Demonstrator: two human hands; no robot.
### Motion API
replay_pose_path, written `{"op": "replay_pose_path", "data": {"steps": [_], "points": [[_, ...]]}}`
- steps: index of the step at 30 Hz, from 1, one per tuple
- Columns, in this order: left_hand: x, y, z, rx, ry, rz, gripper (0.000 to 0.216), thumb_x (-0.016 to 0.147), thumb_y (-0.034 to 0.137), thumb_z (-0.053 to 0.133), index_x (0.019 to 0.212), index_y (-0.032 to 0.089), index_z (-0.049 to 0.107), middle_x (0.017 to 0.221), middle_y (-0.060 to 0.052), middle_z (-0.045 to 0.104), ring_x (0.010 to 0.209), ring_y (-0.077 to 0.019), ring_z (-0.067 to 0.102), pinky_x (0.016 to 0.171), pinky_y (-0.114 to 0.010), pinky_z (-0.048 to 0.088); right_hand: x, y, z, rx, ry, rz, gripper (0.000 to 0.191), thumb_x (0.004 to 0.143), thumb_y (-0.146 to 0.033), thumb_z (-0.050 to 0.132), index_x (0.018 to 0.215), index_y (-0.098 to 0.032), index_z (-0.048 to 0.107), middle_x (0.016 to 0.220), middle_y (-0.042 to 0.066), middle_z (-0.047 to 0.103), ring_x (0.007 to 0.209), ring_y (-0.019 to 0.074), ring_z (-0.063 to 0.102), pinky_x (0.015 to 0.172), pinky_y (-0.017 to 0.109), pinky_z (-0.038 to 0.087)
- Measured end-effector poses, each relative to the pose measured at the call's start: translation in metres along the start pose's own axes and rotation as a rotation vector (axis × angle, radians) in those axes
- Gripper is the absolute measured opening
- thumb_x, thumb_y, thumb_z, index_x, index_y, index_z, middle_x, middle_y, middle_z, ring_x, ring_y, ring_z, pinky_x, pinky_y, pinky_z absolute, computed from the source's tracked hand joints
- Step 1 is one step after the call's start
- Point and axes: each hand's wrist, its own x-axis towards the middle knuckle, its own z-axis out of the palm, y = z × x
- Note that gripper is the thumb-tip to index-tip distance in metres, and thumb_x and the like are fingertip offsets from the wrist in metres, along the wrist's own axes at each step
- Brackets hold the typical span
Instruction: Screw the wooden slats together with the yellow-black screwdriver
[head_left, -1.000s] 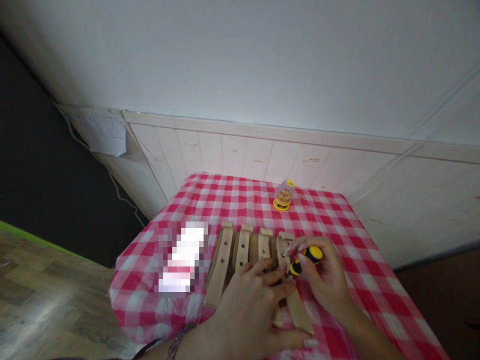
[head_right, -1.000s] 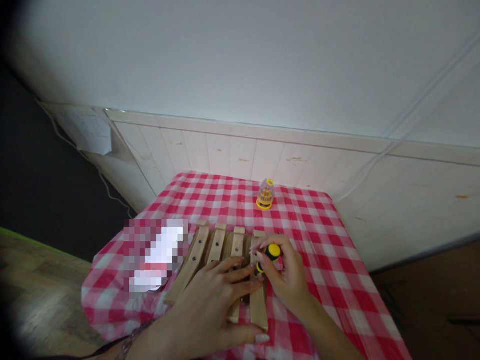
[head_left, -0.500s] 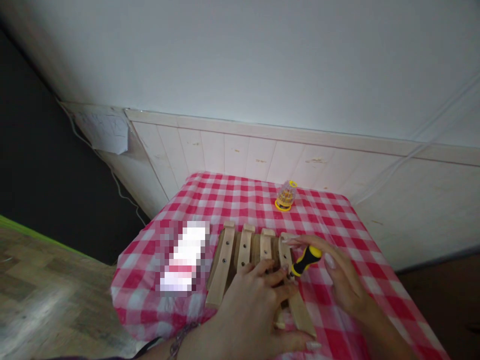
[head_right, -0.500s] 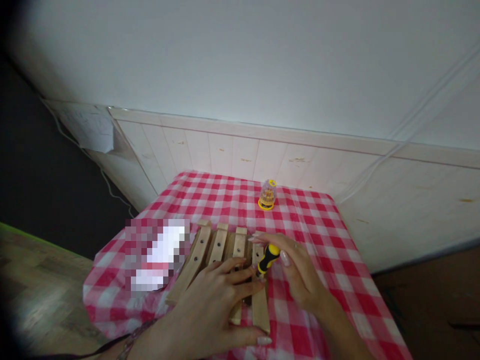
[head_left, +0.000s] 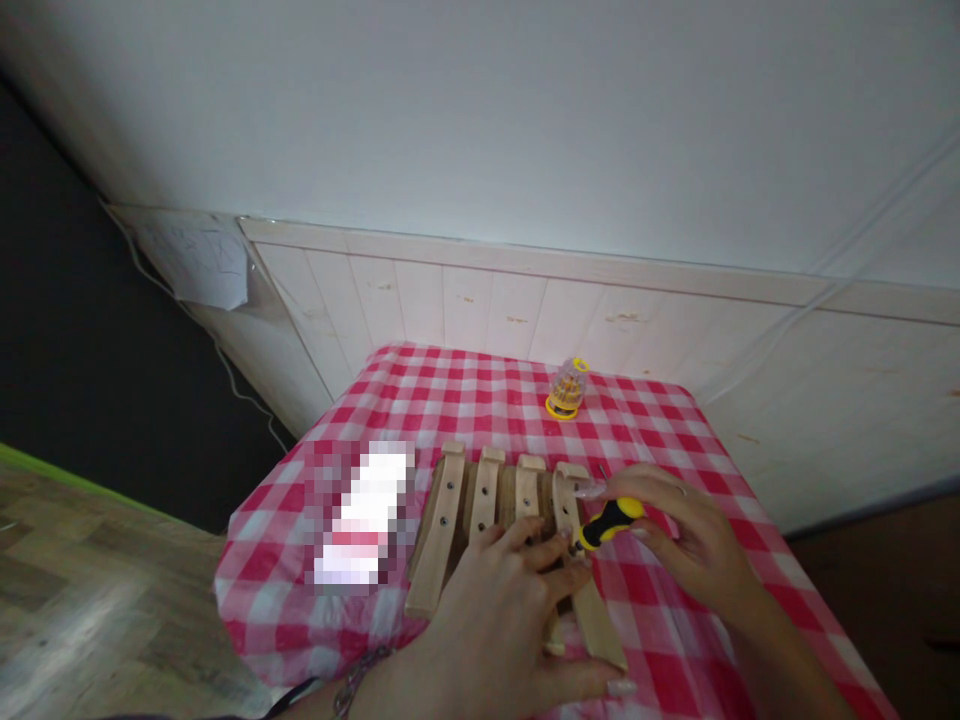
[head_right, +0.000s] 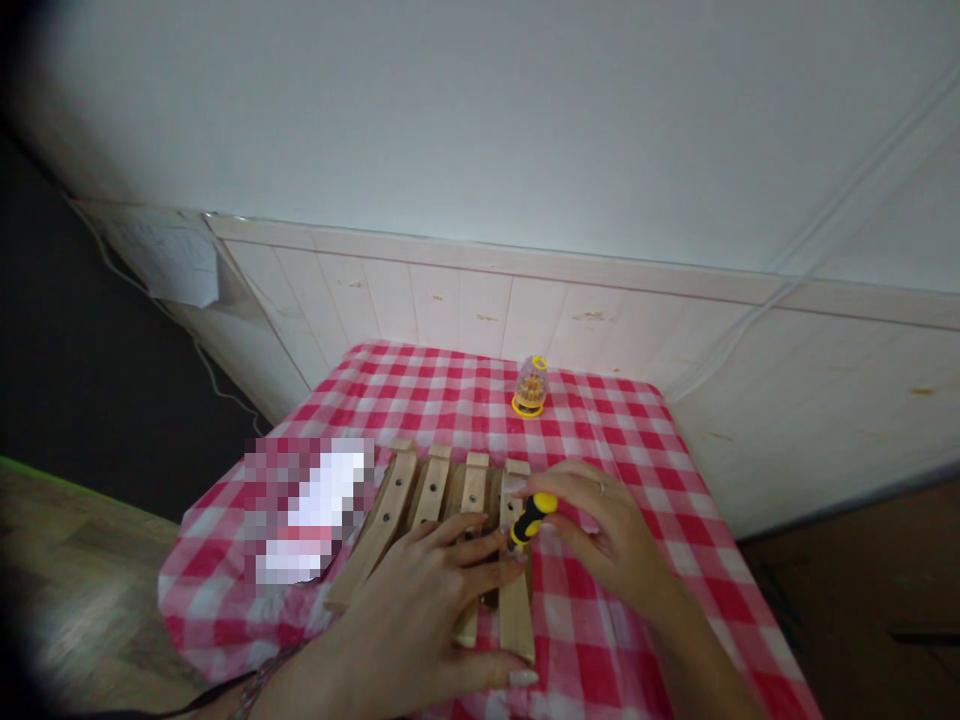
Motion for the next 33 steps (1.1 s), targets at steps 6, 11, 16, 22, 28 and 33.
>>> {"op": "replay_pose_path", "data": {"steps": [6, 11, 16, 22, 28, 33], "points": [[0.000, 0.000, 0.000, -0.005, -0.014, -0.008, 0.068, 0.085, 0.080, 0.058, 0.132, 0.032, 0.066, 0.136, -0.003, 0.069, 0.136, -0.0350, 0.052, 0.105, -0.051, 0.049, -0.001, -0.004, 0.007, 0.033, 0.117, -0.004, 0.025, 0.088, -0.050, 0.072, 0.100, -0.029, 0.078, 0.077, 0.007, 0.078, 0.066, 0.0241, 0.072, 0.059, 0.034, 0.059], [0.000, 0.000, 0.000, -0.019, 0.003, -0.009, 0.065, 0.085, 0.079, 0.060, 0.130, 0.032, 0.068, 0.138, -0.002, 0.068, 0.135, -0.0352, 0.053, 0.105, -0.051, 0.049, -0.002, -0.005, 0.015, 0.023, 0.204, -0.030, 0.028, 0.083, -0.053, 0.076, 0.094, -0.027, 0.076, 0.072, 0.005, 0.075, 0.061, 0.0220, 0.068, 0.052, 0.032, 0.055], [0.000, 0.000, 0.000, -0.022, 0.007, 0.005, 0.064, 0.085, 0.078, 0.060, 0.126, 0.031, 0.070, 0.138, -0.001, 0.068, 0.135, -0.0332, 0.053, 0.106, -0.047, 0.049, -0.004, -0.004, 0.019, 0.038, 0.195, 0.065, 0.027, 0.086, -0.052, 0.073, 0.094, -0.026, 0.077, 0.075, 0.007, 0.076, 0.066, 0.0240, 0.070, 0.058, 0.034, 0.057], [-0.001, -0.001, 0.002, -0.017, 0.021, 0.002, 0.063, 0.083, 0.078, 0.063, 0.124, 0.030, 0.071, 0.131, -0.002, 0.072, 0.135, -0.0344, 0.053, 0.106, -0.048, 0.048, -0.005, -0.003, 0.020, 0.081, 0.157, 0.106, 0.024, 0.092, -0.045, 0.069, 0.105, -0.027, 0.077, 0.086, 0.008, 0.080, 0.074, 0.0246, 0.073, 0.066, 0.035, 0.060], [0.001, 0.000, 0.000, -0.007, 0.003, 0.002, 0.060, 0.083, 0.075, 0.066, 0.124, 0.030, 0.070, 0.132, -0.002, 0.071, 0.133, -0.0339, 0.055, 0.106, -0.051, 0.049, -0.006, -0.002, 0.022, 0.144, 0.086, 0.058, 0.033, 0.096, -0.041, 0.064, 0.127, -0.030, 0.071, 0.104, 0.010, 0.082, 0.090, 0.0270, 0.076, 0.074, 0.037, 0.062], [0.001, 0.000, -0.001, -0.018, 0.005, 0.013, 0.062, 0.085, 0.077, 0.061, 0.125, 0.030, 0.070, 0.134, -0.003, 0.070, 0.133, -0.0343, 0.054, 0.105, -0.050, 0.049, -0.006, -0.006, 0.019, 0.116, -0.011, 0.031, 0.037, 0.100, -0.035, 0.058, 0.135, -0.032, 0.066, 0.122, 0.012, 0.079, 0.107, 0.0297, 0.075, 0.086, 0.044, 0.061]]}}
